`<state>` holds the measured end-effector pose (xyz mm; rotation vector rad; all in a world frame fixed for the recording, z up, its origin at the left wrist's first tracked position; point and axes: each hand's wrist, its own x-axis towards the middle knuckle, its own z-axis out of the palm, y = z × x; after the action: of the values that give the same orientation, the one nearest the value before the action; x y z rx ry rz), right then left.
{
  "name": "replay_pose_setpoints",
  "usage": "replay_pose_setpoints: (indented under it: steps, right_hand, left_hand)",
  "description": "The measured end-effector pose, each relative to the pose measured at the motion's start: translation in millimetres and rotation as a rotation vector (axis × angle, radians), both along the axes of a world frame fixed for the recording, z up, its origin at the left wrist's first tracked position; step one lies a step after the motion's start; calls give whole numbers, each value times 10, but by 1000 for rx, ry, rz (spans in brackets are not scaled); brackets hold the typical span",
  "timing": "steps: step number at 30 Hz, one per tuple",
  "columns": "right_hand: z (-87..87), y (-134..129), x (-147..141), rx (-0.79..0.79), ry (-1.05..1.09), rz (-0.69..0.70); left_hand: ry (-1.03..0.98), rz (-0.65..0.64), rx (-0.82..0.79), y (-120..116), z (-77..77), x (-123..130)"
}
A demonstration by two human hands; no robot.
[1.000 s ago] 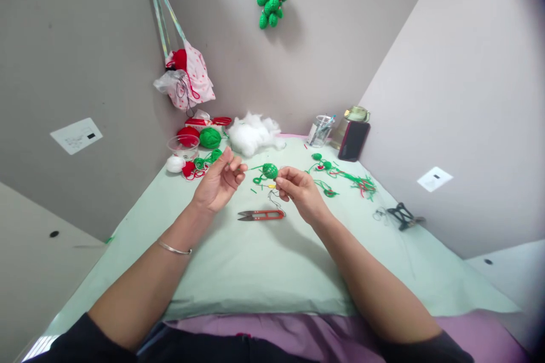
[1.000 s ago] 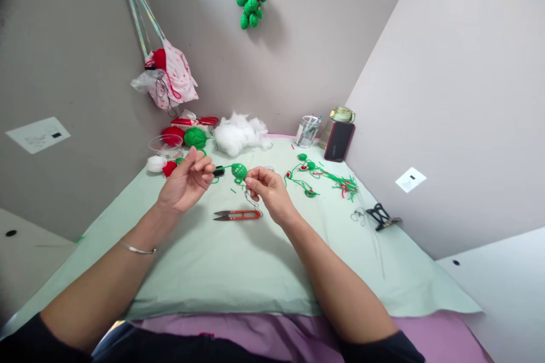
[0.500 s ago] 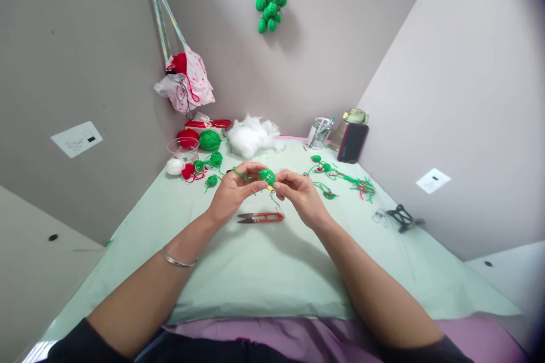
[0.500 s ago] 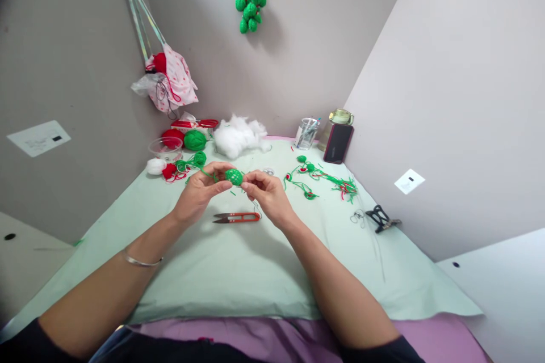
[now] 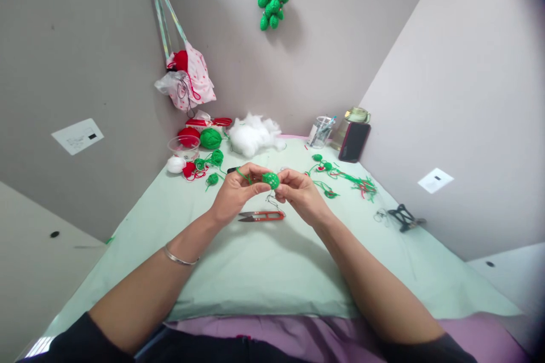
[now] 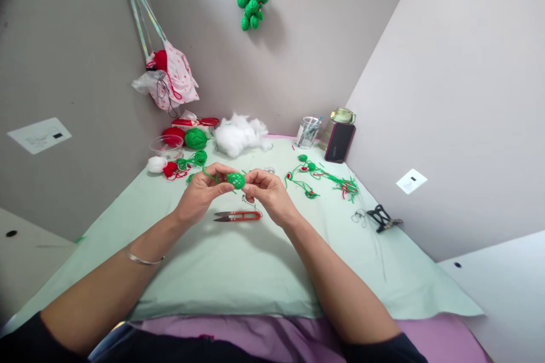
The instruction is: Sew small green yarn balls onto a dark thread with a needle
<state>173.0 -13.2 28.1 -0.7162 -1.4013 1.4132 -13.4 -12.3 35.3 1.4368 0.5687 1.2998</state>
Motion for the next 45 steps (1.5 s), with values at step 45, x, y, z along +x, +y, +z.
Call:
replay_pose_setpoints:
  steps: [45]
  right_hand:
    - [112,-41,-44,-193,14,3]
  left_hand:
    - [1,200,-58,-35,-46,78]
